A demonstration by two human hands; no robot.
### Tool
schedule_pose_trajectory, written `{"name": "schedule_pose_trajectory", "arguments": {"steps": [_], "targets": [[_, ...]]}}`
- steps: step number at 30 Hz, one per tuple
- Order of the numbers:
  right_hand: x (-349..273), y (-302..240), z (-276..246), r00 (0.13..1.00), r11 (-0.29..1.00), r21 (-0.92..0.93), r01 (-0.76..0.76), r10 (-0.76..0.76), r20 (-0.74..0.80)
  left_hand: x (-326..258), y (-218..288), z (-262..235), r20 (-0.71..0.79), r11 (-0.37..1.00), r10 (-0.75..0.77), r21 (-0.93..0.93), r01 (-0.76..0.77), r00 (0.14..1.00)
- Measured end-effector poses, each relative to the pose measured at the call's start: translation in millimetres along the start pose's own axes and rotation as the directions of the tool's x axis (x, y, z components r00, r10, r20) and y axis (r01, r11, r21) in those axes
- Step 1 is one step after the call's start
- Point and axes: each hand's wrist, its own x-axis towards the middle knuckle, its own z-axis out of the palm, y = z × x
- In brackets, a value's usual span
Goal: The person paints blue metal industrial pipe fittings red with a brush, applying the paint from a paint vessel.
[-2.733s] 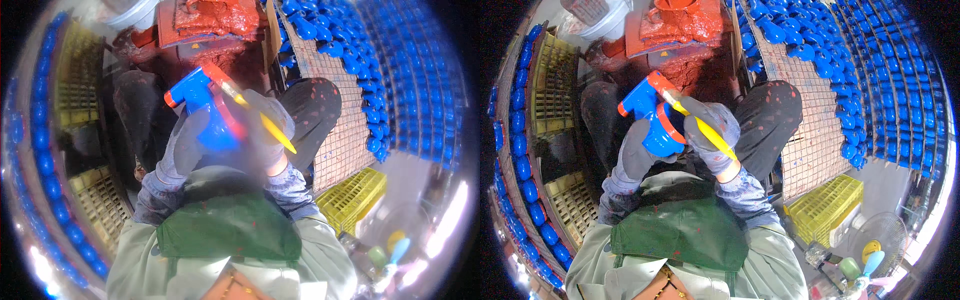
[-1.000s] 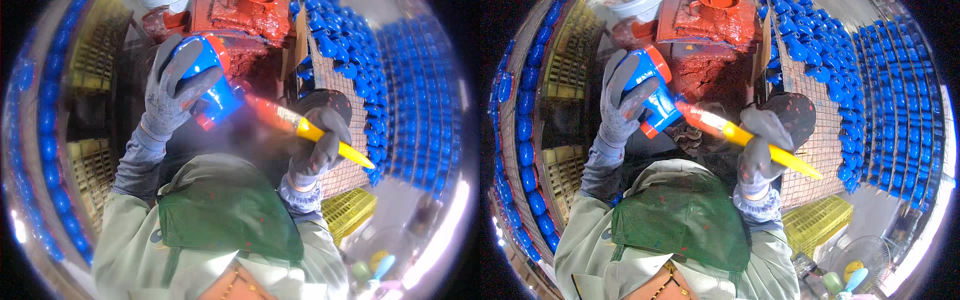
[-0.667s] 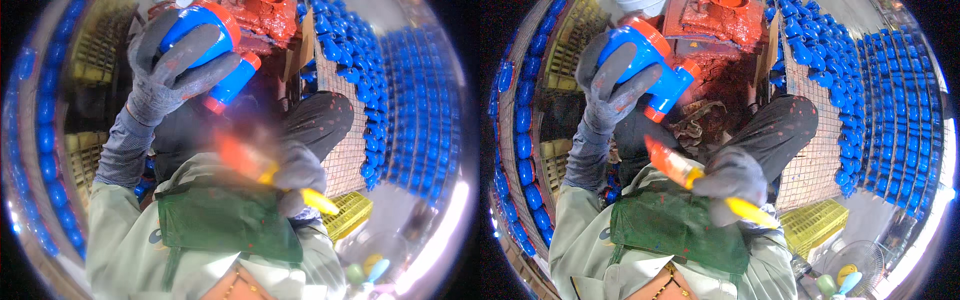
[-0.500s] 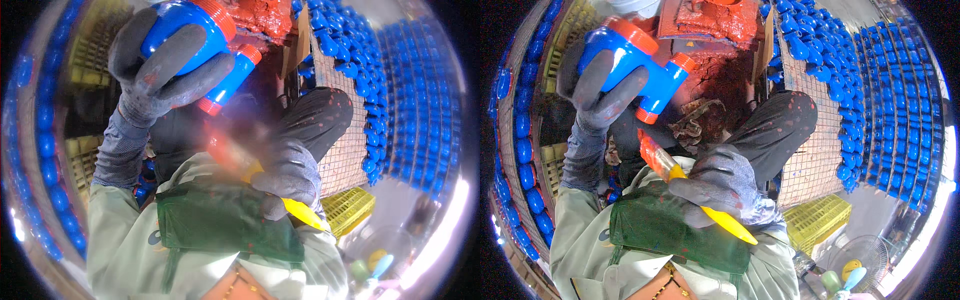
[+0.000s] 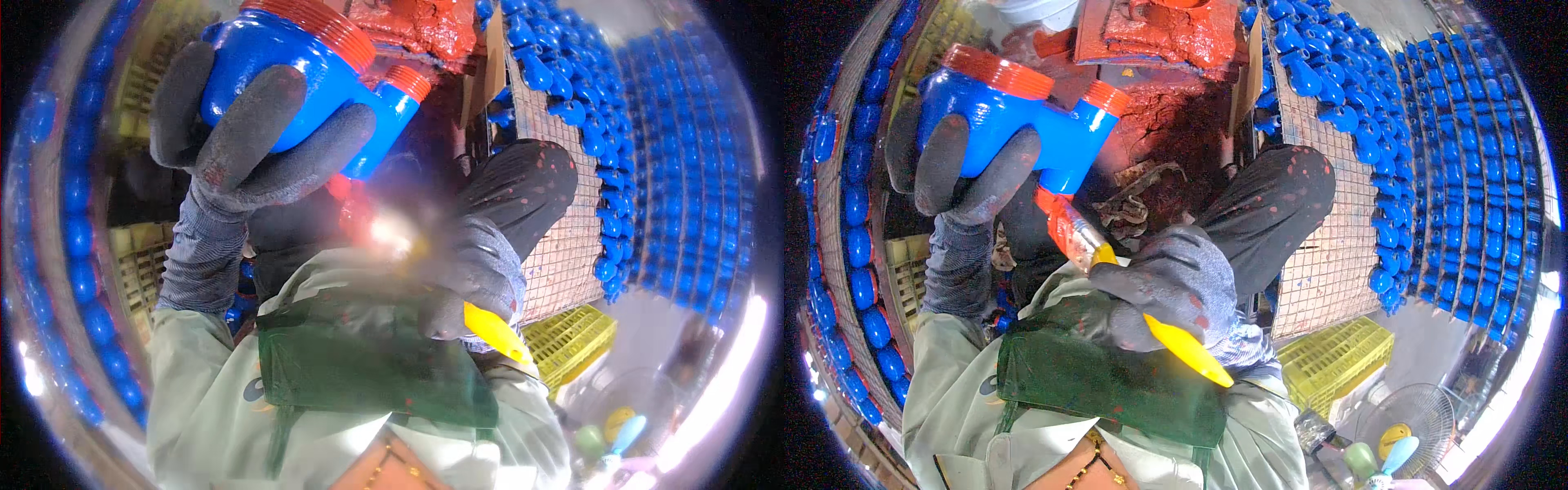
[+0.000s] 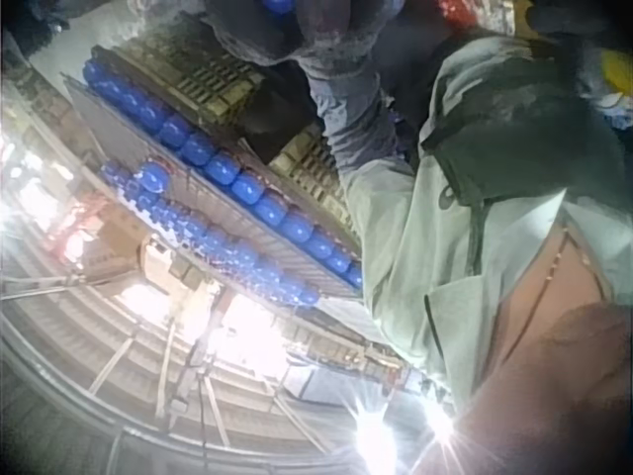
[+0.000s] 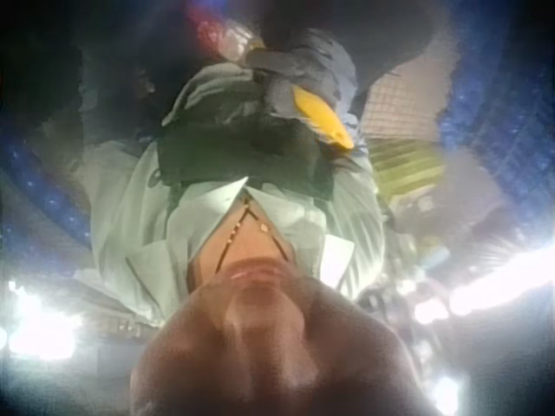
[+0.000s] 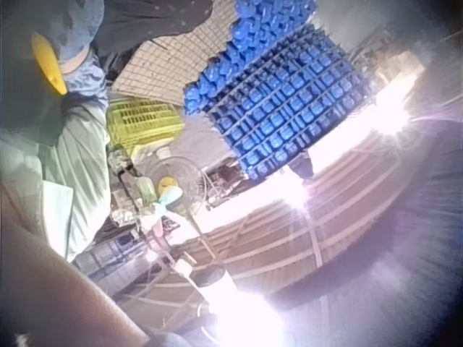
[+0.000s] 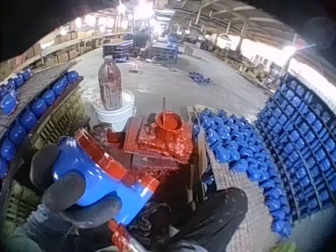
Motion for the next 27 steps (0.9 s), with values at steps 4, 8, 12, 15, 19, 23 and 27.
{"name": "schedule_pose_trajectory", "arguments": {"steps": [4,8,12,15,19,23,27], "targets": [[-8.2,6.4,-19.0,0.997,0.979,0.198,0.04,-0.052,0.052,15.9,1.6,6.0,-0.189,0.979,0.035,-0.189,-0.072,0.981],[-12.4,11.2,-27.3,0.991,0.918,0.391,0.066,-0.107,0.085,12.2,-0.2,12.7,-0.156,0.969,-0.041,-0.246,0.002,0.987],[22.3,-6.5,-7.4,0.99,0.986,0.166,0.021,0.003,-0.14,2.0,-8.1,12.9,-0.103,0.952,-0.133,-0.29,0.098,0.986],[23.0,-17.8,-12.3,0.881,0.917,-0.258,-0.304,0.374,0.291,-2.3,-9.0,14.9,-0.09,0.946,-0.18,-0.289,0.148,0.979],[4.8,-12.9,7.7,0.853,0.928,0.093,-0.36,0.368,-0.371,-6.8,-8.1,8.1,-0.08,0.965,-0.226,-0.153,0.212,0.971],[-16.0,-15.9,10.8,0.667,0.829,0.231,-0.51,0.55,-0.502,-20.7,-14.7,1.9,0.171,0.168,-0.811,-0.849,0.502,0.56],[-14.9,-11.5,5.8,0.625,0.735,0.193,-0.65,0.661,-0.416,-54.9,-49.2,-31.3,0.505,-0.339,-0.792,-0.83,0.443,0.341]]}}
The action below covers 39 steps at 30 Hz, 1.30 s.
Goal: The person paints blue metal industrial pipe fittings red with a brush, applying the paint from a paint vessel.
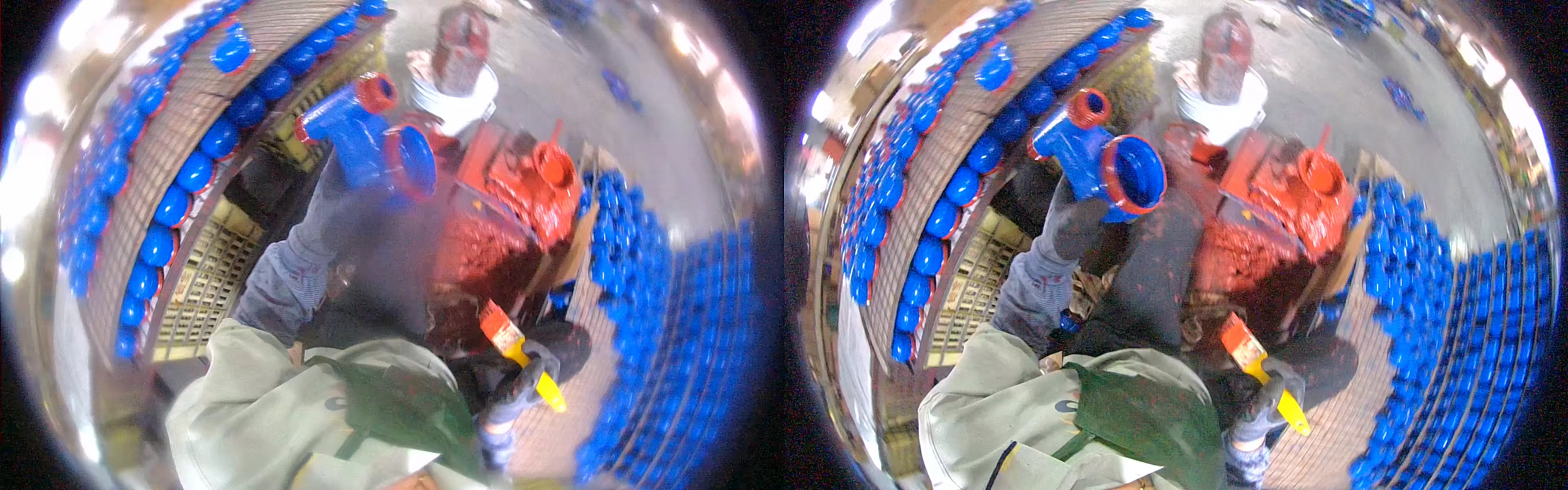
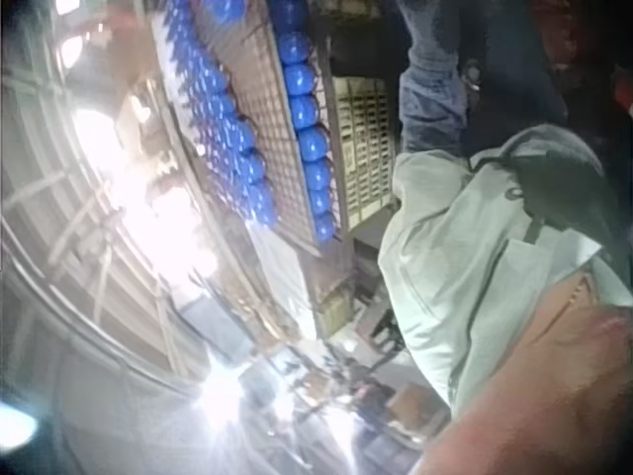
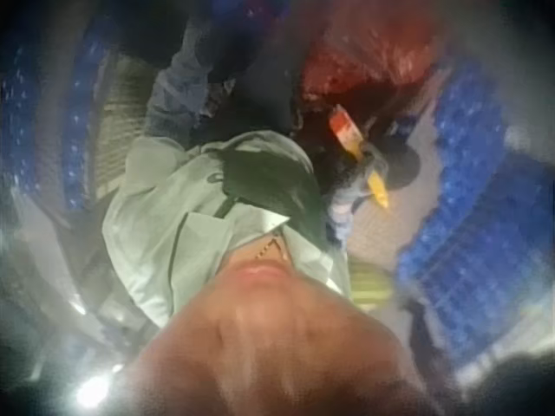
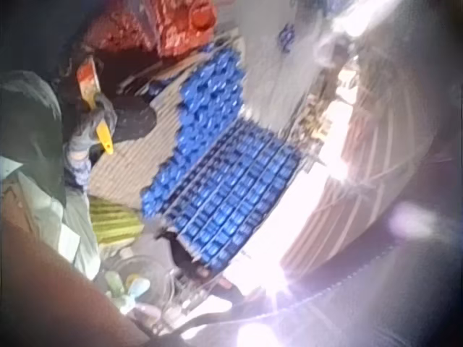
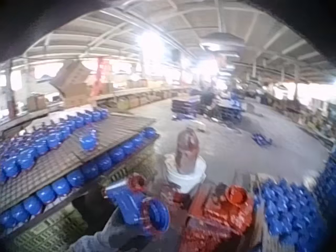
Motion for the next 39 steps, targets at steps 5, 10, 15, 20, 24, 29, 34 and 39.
{"name": "schedule_pose_trajectory", "arguments": {"steps": [5,10,15,20,24,29,34,39], "targets": [[23.8,14.2,20.7,0.998,0.997,0.058,-0.046,0.043,0.049,17.2,58.4,-96.8,-0.257,0.996,0.083,0.035,-0.077,0.963],[28.5,32.1,27.4,0.975,0.988,0.065,-0.143,0.129,0.182,17.9,171.0,-129.9,-0.36,0.742,0.354,0.67,-0.026,0.863],[30.6,26.9,41.3,0.927,0.938,0.166,-0.304,0.25,0.28,22.3,235.3,-267.8,-0.345,0.055,0.58,0.921,0.387,0.738],[23.1,17.0,51.3,0.93,0.94,0.149,-0.308,0.264,0.257,52.5,249.5,-294.3,-0.477,-0.433,0.602,0.478,0.764,0.64],[16.4,29.3,50.6,0.962,0.981,0.1,-0.167,0.14,0.233,61.4,238.4,-316.1,-0.425,-0.451,0.688,0.385,0.805,0.589],[10.1,40.5,50.8,0.96,0.988,0.029,-0.151,0.139,0.243,84.0,211.6,-288.7,0.071,-0.671,0.715,0.349,0.654,0.696],[9.9,30.6,54.5,0.92,0.976,-0.019,-0.215,0.209,0.331,188.6,185.0,-243.6,0.0,-0.366,0.262,0.926,0.099,0.965],[21.0,17.5,64.1,0.967,0.998,0.04,-0.051,0.04,0.253,231.7,159.8,-232.9,-0.259,-0.51,0.243,0.786,0.35,0.935]]}}
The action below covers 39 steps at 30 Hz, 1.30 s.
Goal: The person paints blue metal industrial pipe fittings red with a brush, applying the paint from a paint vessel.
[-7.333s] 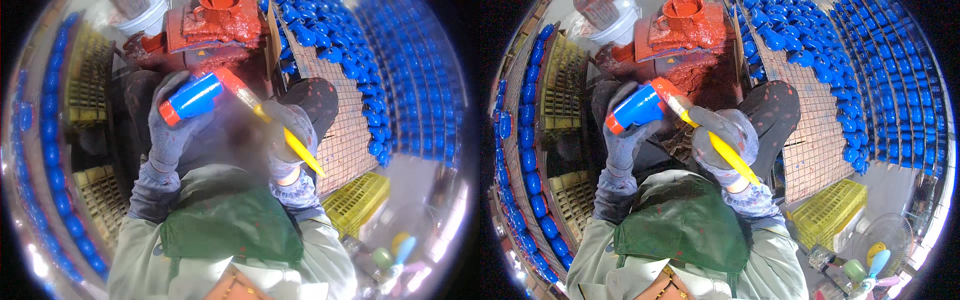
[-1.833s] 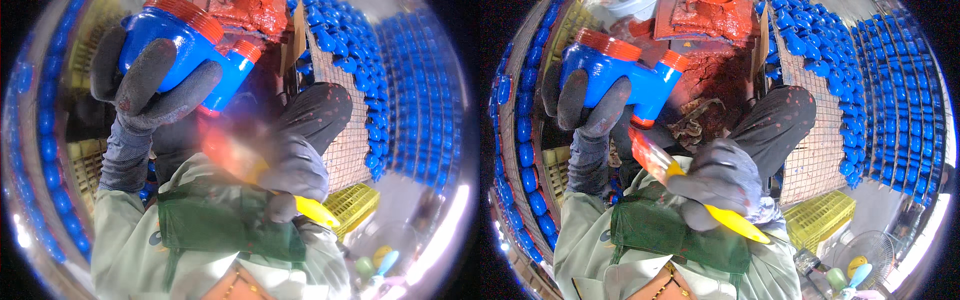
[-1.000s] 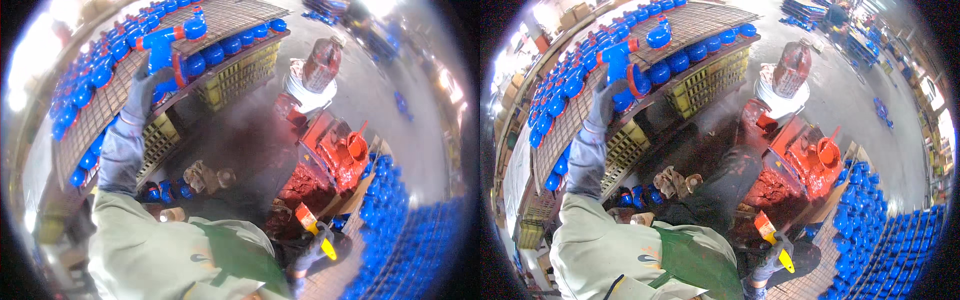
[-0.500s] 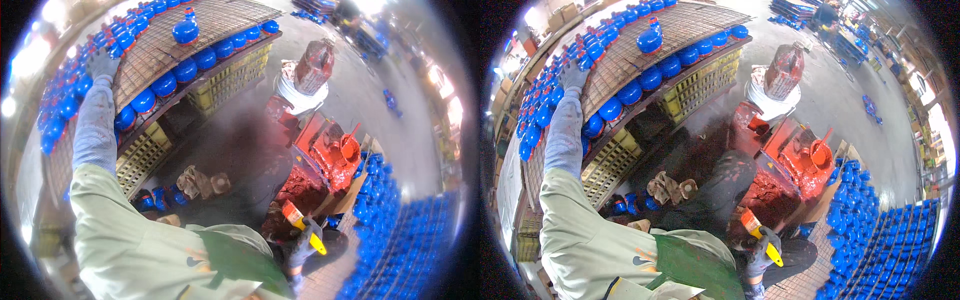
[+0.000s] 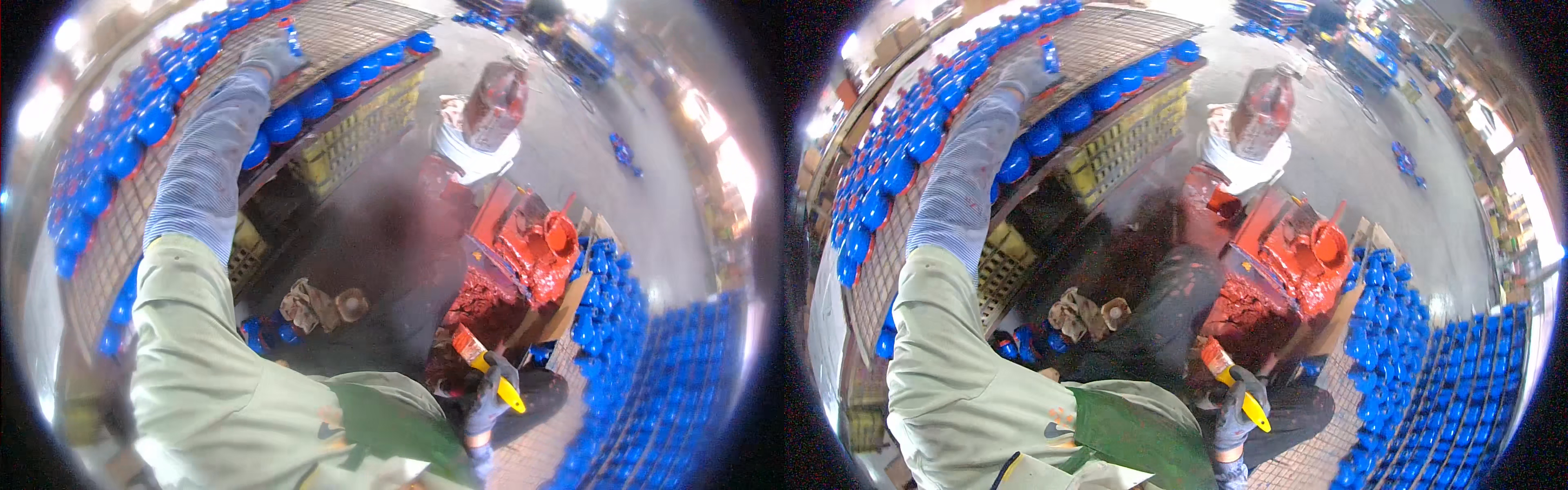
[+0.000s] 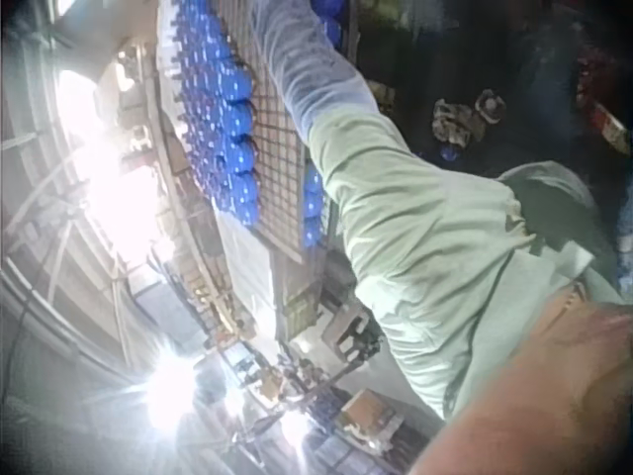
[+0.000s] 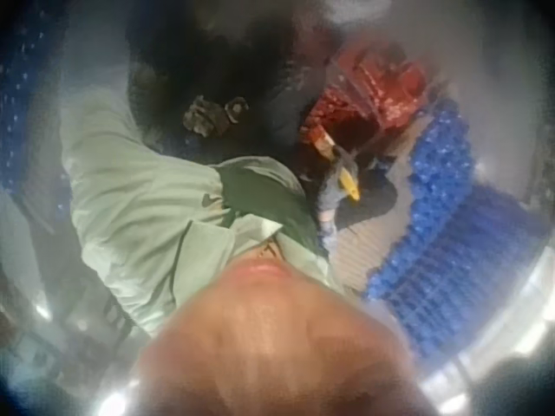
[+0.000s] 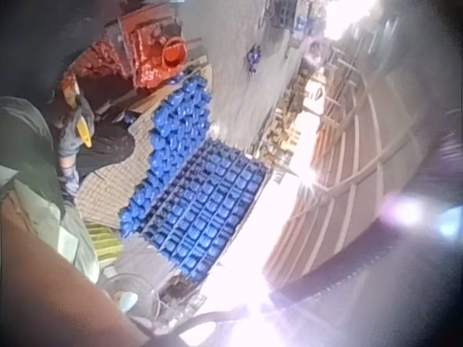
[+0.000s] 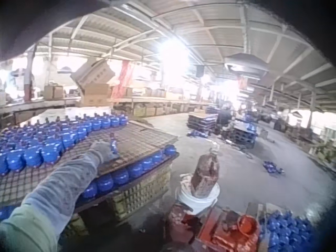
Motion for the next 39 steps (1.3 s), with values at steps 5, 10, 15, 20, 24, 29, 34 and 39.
{"name": "schedule_pose_trajectory", "arguments": {"steps": [5,10,15,20,24,29,34,39], "targets": [[-9.1,1.8,-9.8,0.991,0.993,0.023,-0.119,0.12,-0.063,11.9,-15.9,26.7,-0.095,0.953,-0.048,-0.301,0.017,0.994],[-16.9,5.3,-20.0,0.969,0.97,0.044,-0.238,0.24,-0.061,33.0,-47.5,63.1,-0.203,0.398,0.248,-0.87,-0.291,0.947],[18.2,12.8,-7.7,0.947,0.85,-0.419,0.319,-0.266,0.181,48.7,340.7,140.4,-0.268,-0.065,0.625,-0.954,-0.292,0.734],[22.3,1.7,-10.3,0.993,0.993,0.001,0.114,-0.114,-0.039,-90.0,597.2,83.9,-0.423,-0.396,0.785,-0.904,-0.159,0.452],[7.8,11.2,-27.2,0.981,0.994,0.011,0.105,-0.102,-0.167,-198.5,668.8,23.1,-0.513,-0.517,0.802,-0.853,-0.075,0.306],[-3.0,-0.6,-51.2,0.942,0.966,-0.231,0.115,-0.18,-0.282,-314.7,681.1,-38.9,-0.587,-0.598,0.791,-0.802,0.012,0.171],[-22.4,-5.8,-73.9,0.868,0.921,-0.354,0.165,-0.306,-0.391,-410.8,656.5,-88.2,-0.649,-0.652,0.758,-0.752,0.098,0.061],[-40.4,-14.1,-87.0,0.801,0.964,-0.194,0.18,-0.258,-0.541,-475.2,609.2,-106.8,-0.675,-0.662,0.737,-0.732,0.161,-0.033]]}}
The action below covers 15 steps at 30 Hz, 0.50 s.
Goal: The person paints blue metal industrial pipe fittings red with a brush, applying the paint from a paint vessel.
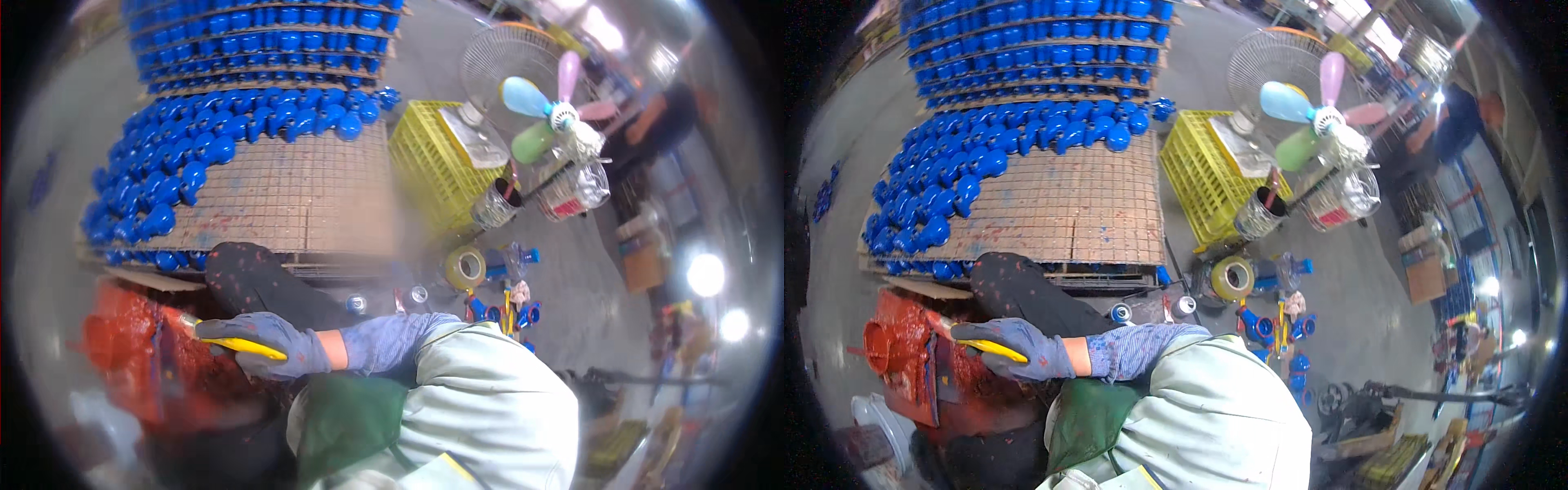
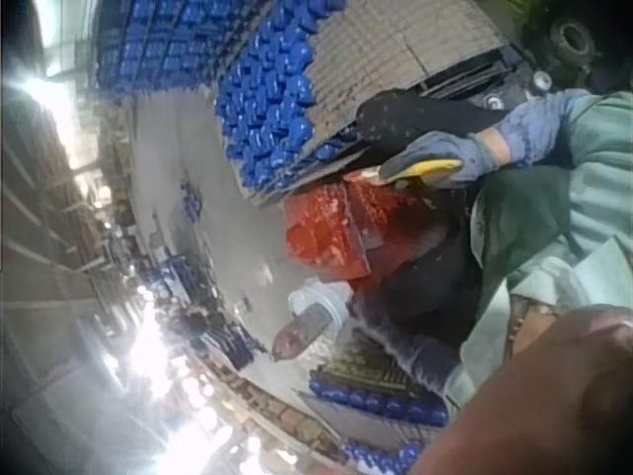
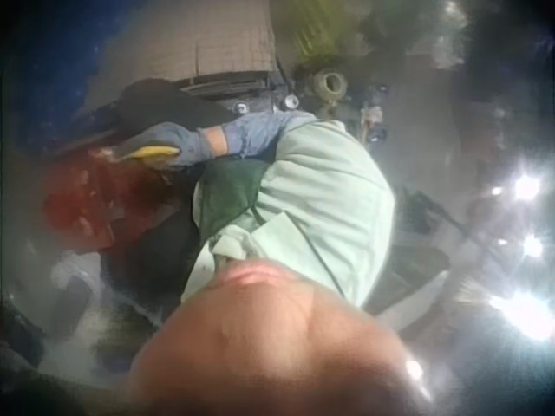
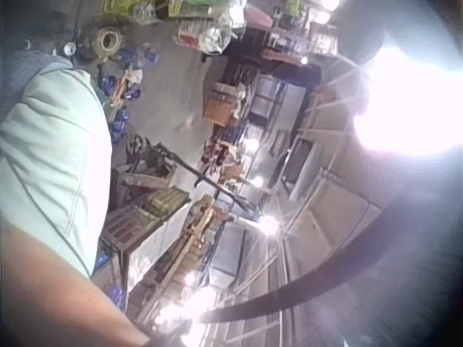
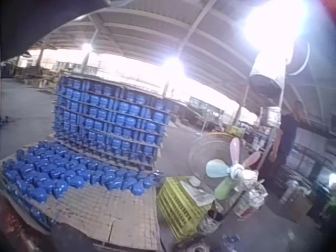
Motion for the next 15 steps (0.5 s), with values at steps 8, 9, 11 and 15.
{"name": "schedule_pose_trajectory", "arguments": {"steps": [8,9,11,15], "targets": [[-23.6,9.1,-14.9,0.837,0.852,0.051,-0.521,0.498,0.227,-69.1,51.0,60.4,0.111,0.998,-0.005,-0.058,0.012,0.994],[-23.0,20.0,-2.4,0.94,0.944,0.097,-0.315,0.296,0.173,-88.3,51.3,46.2,0.07,0.999,-0.035,-0.033,0.037,0.997],[-23.1,22.5,-6.7,0.99,0.993,-0.017,-0.12,0.121,0.073,-102.2,60.3,54.3,0.092,0.998,-0.027,-0.047,0.031,0.995],[-26.2,31.7,-27.5,0.999,0.983,-0.183,-0.012,0.004,-0.047,-122.3,72.9,64.3,0.127,0.994,0.022,-0.11,-0.008,0.992]]}}
